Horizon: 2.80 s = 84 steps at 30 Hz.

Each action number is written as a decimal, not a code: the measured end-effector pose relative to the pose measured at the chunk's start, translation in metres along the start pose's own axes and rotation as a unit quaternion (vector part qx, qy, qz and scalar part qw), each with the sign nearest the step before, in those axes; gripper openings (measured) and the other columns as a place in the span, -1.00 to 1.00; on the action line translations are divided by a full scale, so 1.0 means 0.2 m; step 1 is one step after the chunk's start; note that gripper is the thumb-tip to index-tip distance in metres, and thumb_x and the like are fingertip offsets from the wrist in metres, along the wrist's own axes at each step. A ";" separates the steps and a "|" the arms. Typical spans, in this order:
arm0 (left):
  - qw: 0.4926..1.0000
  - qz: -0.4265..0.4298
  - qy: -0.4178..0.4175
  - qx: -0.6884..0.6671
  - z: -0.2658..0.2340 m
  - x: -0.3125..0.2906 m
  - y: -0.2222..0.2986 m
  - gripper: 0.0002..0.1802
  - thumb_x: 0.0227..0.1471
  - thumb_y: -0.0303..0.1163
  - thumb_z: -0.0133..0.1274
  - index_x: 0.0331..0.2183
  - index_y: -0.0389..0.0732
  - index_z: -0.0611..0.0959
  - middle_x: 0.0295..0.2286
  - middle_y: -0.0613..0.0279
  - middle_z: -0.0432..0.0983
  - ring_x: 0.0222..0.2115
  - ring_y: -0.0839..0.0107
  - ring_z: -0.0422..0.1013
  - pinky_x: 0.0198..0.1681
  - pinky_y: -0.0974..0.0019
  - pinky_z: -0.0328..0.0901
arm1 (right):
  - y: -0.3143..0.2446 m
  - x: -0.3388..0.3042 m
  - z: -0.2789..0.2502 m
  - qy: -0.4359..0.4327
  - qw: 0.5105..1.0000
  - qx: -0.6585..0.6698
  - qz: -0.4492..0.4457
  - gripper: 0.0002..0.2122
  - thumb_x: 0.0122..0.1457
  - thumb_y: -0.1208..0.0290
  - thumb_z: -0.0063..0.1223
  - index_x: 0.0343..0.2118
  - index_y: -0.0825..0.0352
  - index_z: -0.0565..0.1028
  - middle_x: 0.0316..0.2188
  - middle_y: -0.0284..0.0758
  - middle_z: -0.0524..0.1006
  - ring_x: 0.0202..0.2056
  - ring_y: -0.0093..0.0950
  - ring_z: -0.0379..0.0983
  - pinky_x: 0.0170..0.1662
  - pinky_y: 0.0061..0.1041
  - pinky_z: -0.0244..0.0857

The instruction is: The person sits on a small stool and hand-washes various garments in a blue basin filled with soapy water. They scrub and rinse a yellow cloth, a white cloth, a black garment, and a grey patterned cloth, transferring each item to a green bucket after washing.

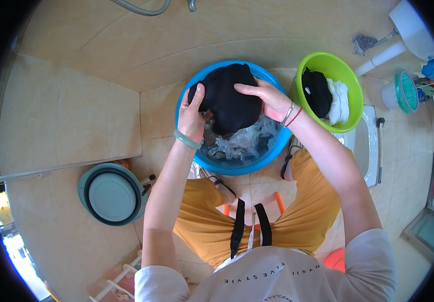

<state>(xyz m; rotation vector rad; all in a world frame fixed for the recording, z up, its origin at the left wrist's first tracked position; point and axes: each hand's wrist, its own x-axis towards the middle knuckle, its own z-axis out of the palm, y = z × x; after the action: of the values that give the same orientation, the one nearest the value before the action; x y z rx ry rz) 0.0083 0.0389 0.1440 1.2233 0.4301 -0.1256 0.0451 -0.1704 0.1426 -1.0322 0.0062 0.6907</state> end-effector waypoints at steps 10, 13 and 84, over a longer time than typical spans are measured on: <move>0.941 -0.187 -0.121 -0.256 -0.01 0.02 -0.03 -0.18 0.09 0.35 -0.26 0.17 -0.04 0.30 0.16 0.11 0.20 0.17 0.09 0.15 0.18 -0.21 0.05 | -0.06 -0.07 0.08 -0.034 0.946 -0.252 -0.200 -0.44 -0.07 0.38 0.35 0.04 0.36 0.43 -0.08 -0.31 0.51 -0.03 -0.55 0.38 0.09 -0.56 0.21; 0.916 -0.136 -0.209 -0.313 0.00 0.02 -0.05 -0.31 0.17 0.13 -0.13 0.13 -0.18 0.35 0.08 0.14 0.33 0.11 0.17 0.26 0.17 0.02 0.14 | -0.06 -0.08 0.07 -0.034 0.938 -0.275 -0.208 -0.46 -0.07 0.36 0.35 0.03 0.31 0.44 -0.08 -0.32 0.50 -0.03 -0.55 0.38 0.10 -0.52 0.20; 0.936 -0.057 -0.291 0.192 1.54 0.51 -0.51 -0.39 0.15 -0.21 -0.07 0.22 -0.02 0.24 0.20 0.20 0.16 0.22 0.19 0.03 0.17 -0.03 0.02 | -0.15 -0.37 -1.38 0.431 0.842 0.250 -0.206 -0.75 0.11 0.55 0.01 -0.12 0.35 0.45 -0.12 -0.21 0.51 -0.07 -0.23 0.44 0.04 -0.03 0.26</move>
<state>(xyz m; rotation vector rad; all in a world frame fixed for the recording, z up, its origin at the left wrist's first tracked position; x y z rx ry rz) 0.1455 -0.2696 0.0980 1.4696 -0.0512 -0.6797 0.0866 -0.4359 0.0429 -0.7183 0.6993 -0.2190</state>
